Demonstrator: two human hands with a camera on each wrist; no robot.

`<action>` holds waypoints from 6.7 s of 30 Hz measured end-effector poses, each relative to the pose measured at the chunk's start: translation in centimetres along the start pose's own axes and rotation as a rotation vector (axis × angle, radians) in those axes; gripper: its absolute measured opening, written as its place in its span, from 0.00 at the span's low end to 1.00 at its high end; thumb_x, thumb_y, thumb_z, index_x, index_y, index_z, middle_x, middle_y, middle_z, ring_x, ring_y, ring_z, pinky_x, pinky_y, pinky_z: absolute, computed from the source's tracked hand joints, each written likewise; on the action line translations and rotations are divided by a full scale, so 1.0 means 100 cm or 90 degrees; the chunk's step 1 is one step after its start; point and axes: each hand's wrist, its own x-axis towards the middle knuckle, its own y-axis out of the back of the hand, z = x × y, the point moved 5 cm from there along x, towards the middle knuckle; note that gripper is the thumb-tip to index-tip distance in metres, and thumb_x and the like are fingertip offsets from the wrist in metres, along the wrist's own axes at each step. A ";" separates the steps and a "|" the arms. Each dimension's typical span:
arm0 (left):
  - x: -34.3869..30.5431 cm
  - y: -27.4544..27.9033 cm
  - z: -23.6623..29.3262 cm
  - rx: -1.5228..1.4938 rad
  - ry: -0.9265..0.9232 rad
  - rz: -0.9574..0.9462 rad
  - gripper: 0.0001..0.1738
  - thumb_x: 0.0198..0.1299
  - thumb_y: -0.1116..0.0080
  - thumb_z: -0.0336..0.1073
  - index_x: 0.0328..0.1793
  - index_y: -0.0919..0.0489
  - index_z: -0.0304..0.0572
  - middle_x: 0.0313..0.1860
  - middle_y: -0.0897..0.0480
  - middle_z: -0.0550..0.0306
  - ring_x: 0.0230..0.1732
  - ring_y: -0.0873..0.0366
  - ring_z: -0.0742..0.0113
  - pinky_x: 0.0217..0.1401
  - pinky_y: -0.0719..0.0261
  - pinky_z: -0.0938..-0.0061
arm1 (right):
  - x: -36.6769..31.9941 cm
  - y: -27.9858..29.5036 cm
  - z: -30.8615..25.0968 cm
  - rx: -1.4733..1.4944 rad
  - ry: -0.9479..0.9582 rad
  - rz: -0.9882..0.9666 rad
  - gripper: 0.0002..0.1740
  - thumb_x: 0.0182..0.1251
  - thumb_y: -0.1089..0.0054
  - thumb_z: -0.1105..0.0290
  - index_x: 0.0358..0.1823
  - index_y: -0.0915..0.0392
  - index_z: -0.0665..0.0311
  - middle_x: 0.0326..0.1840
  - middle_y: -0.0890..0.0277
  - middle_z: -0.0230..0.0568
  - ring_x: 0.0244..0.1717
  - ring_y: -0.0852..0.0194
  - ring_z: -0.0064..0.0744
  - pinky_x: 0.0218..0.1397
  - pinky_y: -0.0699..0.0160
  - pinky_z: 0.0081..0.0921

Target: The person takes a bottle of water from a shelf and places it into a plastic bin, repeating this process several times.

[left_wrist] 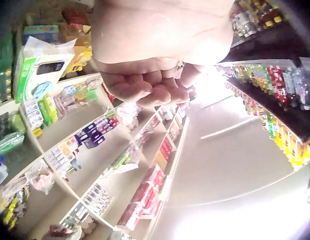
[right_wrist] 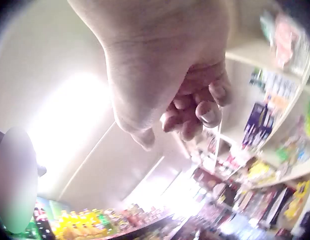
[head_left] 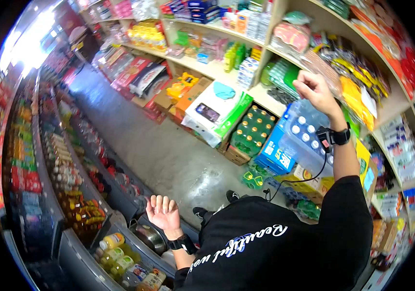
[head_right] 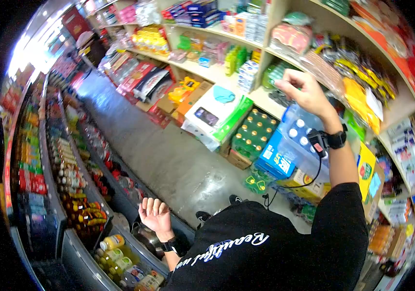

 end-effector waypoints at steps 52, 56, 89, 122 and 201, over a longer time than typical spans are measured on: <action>-0.268 -0.086 0.115 0.143 -0.631 -0.033 0.16 0.70 0.56 0.43 0.30 0.34 0.45 0.20 0.40 0.67 0.23 0.43 0.73 0.30 0.42 0.77 | -0.082 -0.610 -0.688 0.139 1.061 -0.446 0.33 0.58 0.30 0.62 0.65 0.25 0.64 0.67 0.27 0.57 0.70 0.32 0.54 0.75 0.34 0.40; -0.250 -0.090 0.100 0.132 -0.561 -0.045 0.16 0.71 0.57 0.43 0.30 0.34 0.45 0.20 0.40 0.67 0.23 0.43 0.74 0.30 0.43 0.77 | -0.075 -0.576 -0.674 0.181 1.041 -0.456 0.33 0.56 0.28 0.64 0.64 0.25 0.65 0.67 0.26 0.56 0.70 0.31 0.53 0.74 0.33 0.40; -0.038 -0.196 0.037 0.147 0.117 -0.073 0.17 0.73 0.56 0.44 0.29 0.35 0.51 0.20 0.36 0.67 0.21 0.40 0.73 0.26 0.41 0.74 | -0.045 0.023 -0.213 -0.257 0.332 0.100 0.22 0.44 0.19 0.71 0.43 0.17 0.62 0.44 0.20 0.34 0.30 0.28 0.16 0.23 0.34 0.14; 0.049 -0.123 -0.136 -0.032 0.393 -0.051 0.16 0.74 0.57 0.42 0.31 0.32 0.47 0.20 0.35 0.66 0.22 0.42 0.72 0.28 0.42 0.73 | -0.395 0.205 0.135 -0.699 -0.467 0.572 0.26 0.43 0.21 0.57 0.40 0.17 0.67 0.41 0.20 0.57 0.46 0.21 0.57 0.53 0.21 0.45; -0.241 -0.076 0.123 -0.019 -0.532 -0.054 0.15 0.70 0.53 0.42 0.30 0.36 0.46 0.20 0.41 0.68 0.23 0.44 0.74 0.29 0.43 0.78 | -0.081 -0.663 -0.706 0.117 1.039 -0.381 0.37 0.53 0.30 0.67 0.67 0.28 0.67 0.68 0.30 0.62 0.71 0.36 0.61 0.77 0.36 0.43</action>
